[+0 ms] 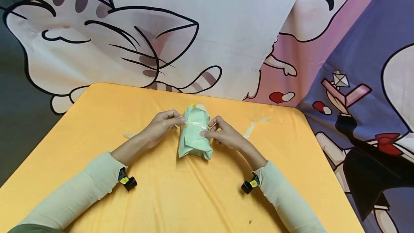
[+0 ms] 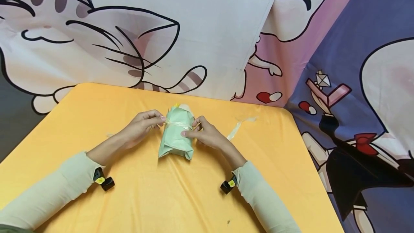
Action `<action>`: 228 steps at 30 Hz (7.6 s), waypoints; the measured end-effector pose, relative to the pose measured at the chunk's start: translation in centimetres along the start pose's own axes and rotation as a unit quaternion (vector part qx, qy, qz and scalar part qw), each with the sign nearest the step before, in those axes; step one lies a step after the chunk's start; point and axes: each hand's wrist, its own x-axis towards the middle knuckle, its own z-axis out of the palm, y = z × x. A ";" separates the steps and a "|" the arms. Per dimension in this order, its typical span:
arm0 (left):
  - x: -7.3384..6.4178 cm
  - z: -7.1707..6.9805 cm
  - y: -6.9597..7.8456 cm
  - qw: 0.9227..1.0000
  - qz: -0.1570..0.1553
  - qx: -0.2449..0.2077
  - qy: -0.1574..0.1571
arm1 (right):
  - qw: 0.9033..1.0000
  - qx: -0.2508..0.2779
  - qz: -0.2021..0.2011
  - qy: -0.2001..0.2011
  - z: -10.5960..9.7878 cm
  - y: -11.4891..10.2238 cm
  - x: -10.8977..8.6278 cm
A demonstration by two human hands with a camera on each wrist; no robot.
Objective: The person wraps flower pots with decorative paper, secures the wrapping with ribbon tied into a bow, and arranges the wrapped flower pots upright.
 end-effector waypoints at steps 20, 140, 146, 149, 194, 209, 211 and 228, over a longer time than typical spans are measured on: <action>0.6 2.1 -0.9 0.994 0.091 0.063 0.014 | 1.000 0.013 0.004 -0.014 0.0 0.0 0.2; -0.1 4.0 -1.4 0.940 0.161 0.268 0.139 | 0.897 -0.232 -0.352 0.133 0.0 -2.3 2.1; 0.0 3.8 -1.0 0.942 0.150 0.275 0.123 | 0.916 -0.185 -0.332 0.125 0.4 -1.9 1.2; 0.0 3.6 -0.9 0.942 0.150 0.274 0.121 | 0.913 -0.207 -0.331 0.118 0.8 -2.2 1.4; 0.5 3.3 -1.1 0.963 0.110 0.195 0.150 | 0.930 -0.193 -0.254 0.186 3.5 -3.8 1.6; 1.3 1.7 -0.1 0.957 0.064 0.260 0.110 | 0.943 -0.175 -0.217 0.180 3.7 -3.5 1.2; 1.2 1.7 -0.1 0.959 0.059 0.254 0.110 | 0.946 -0.179 -0.211 0.168 3.6 -3.5 1.3; 0.7 1.1 -0.1 0.964 0.083 0.211 0.139 | 0.965 -0.186 -0.172 0.075 2.3 -4.0 2.3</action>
